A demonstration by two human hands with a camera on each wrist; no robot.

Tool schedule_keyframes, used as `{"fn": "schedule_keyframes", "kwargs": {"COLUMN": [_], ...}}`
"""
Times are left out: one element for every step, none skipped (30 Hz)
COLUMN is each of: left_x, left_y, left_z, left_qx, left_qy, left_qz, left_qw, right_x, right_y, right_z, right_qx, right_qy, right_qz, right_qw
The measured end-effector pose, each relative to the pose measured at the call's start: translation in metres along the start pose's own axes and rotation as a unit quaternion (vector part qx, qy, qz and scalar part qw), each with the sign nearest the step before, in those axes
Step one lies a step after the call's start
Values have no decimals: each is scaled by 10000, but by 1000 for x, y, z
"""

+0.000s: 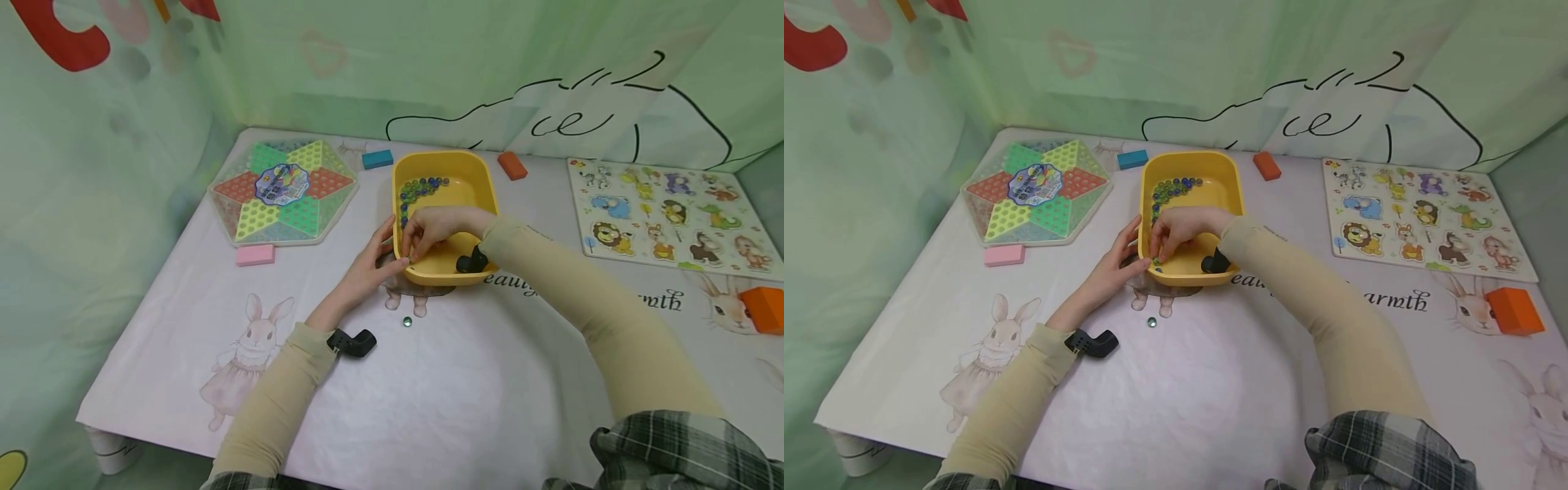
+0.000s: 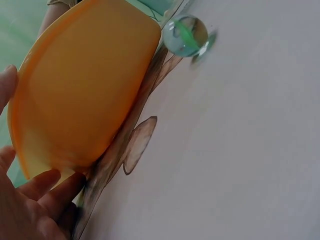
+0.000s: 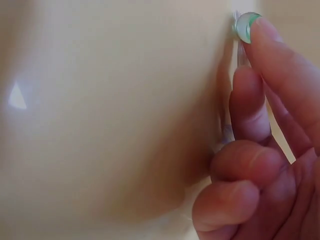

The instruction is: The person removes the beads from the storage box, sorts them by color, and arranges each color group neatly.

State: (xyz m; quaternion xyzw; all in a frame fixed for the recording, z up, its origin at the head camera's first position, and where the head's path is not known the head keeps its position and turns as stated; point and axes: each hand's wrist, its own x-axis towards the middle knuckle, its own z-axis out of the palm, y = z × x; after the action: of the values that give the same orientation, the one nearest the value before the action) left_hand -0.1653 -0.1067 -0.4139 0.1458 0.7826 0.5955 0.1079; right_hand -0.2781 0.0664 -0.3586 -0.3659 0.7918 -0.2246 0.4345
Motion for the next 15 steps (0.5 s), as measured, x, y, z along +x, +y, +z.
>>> {"fn": "schedule_keyframes", "kwargs": {"left_x": [0,0,0,1,1,0,0,0,0,0,0,0,1,0,0], "left_y": [0,-1,-1,-2,-3,1,0,0,0,0,0,0,-3,-3,-3], "left_z": [0,0,0,0,1,0,1,1,1,1,1,1,1,1,1], "left_qx": [-1,-7,-3,3,15,17,12,-2,-8,-30,-49,-77,-95,-120,-145], "left_qy": [-8,-18,-24,-28,-28,-50,-40,-34,-31,-36,-40,-39,-17,-21,-25], "left_qz": [12,27,38,38,30,-11,-19,-23,-18,-10,15,27,78,104,122], "left_qw": [10000,10000,10000,10000,10000,10000,10000,10000,10000,10000,10000,10000,9999,9999,9998], "right_x": [0,0,-1,-1,-1,-2,-3,-5,-7,-9,-12,-15,-18,-21,-24], "right_y": [0,0,0,1,2,2,2,2,2,1,0,-2,-4,-5,-8], "right_z": [0,0,-1,-1,-2,-3,-3,-5,-6,-8,-10,-12,-14,-16,-18], "right_qx": [-14,-27,-55,-73,-87,-106,-122,-137,-124,-99,-81,-97,-128,-148,-175], "right_qy": [-10,-24,-31,-40,-53,-58,-52,-39,-28,-12,16,71,145,223,314], "right_qz": [12,14,22,29,36,34,15,-7,-3,-4,-20,-55,-63,-67,-81], "right_qw": [10000,10000,10000,10000,9999,9999,9999,9999,9999,10000,10000,9999,9998,9996,9993]}}
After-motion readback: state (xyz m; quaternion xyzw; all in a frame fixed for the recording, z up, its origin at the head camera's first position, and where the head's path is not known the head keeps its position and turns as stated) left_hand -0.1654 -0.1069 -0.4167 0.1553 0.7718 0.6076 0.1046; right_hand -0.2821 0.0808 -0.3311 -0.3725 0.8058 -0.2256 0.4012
